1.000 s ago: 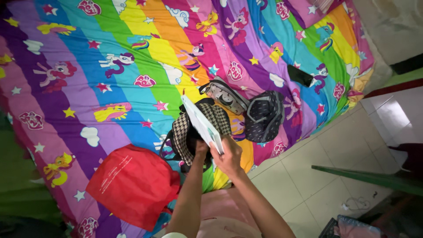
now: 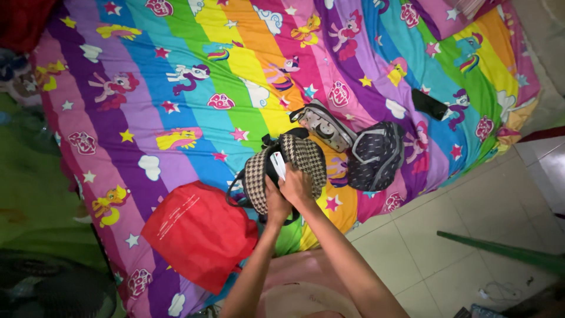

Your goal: The person folds a black garment on a bed and places it into a small patterned backpack, then gathers a notebook, papers, and a pouch from a dresser and places them into the backpack, arranging the packed items on the bed.

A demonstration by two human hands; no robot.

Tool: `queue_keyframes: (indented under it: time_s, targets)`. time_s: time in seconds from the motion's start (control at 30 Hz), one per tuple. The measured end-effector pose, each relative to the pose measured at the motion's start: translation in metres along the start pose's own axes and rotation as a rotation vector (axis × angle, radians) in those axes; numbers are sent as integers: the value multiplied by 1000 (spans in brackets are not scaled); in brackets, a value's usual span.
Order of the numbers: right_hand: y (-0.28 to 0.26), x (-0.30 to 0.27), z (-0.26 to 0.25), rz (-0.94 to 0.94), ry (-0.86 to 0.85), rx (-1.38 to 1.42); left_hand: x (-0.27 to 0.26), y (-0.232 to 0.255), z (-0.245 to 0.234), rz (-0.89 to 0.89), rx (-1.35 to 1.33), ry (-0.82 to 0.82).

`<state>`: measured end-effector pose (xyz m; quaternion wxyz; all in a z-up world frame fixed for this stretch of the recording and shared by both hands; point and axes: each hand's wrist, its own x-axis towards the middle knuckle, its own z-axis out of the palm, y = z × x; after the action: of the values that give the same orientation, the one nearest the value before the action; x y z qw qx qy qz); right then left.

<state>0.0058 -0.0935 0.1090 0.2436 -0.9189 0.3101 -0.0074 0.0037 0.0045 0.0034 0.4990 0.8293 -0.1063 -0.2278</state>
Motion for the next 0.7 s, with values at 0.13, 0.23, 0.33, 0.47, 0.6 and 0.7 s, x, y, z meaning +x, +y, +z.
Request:
queue_keyframes:
  time_s: [0.13, 0.23, 0.33, 0.47, 0.6, 0.7]
  targets:
    - [-2, 7, 11, 121, -119, -56, 20, -11, -12, -24, -315, -17]
    - [3, 8, 27, 110, -171, -21, 30, -15, -27, -136, -655, -64]
    - [16, 4, 52, 115, -414, 322, 41, 5, -43, -206, -392, -84]
    - [61, -5, 80, 2, -570, 694, 54, 46, -62, -299, 408, -40]
    - [101, -15, 102, -10, -415, 381, 42, 71, -72, -39, 610, 123]
    - [108, -13, 114, 119, -347, 7, 19, 82, -57, 99, 702, 200]
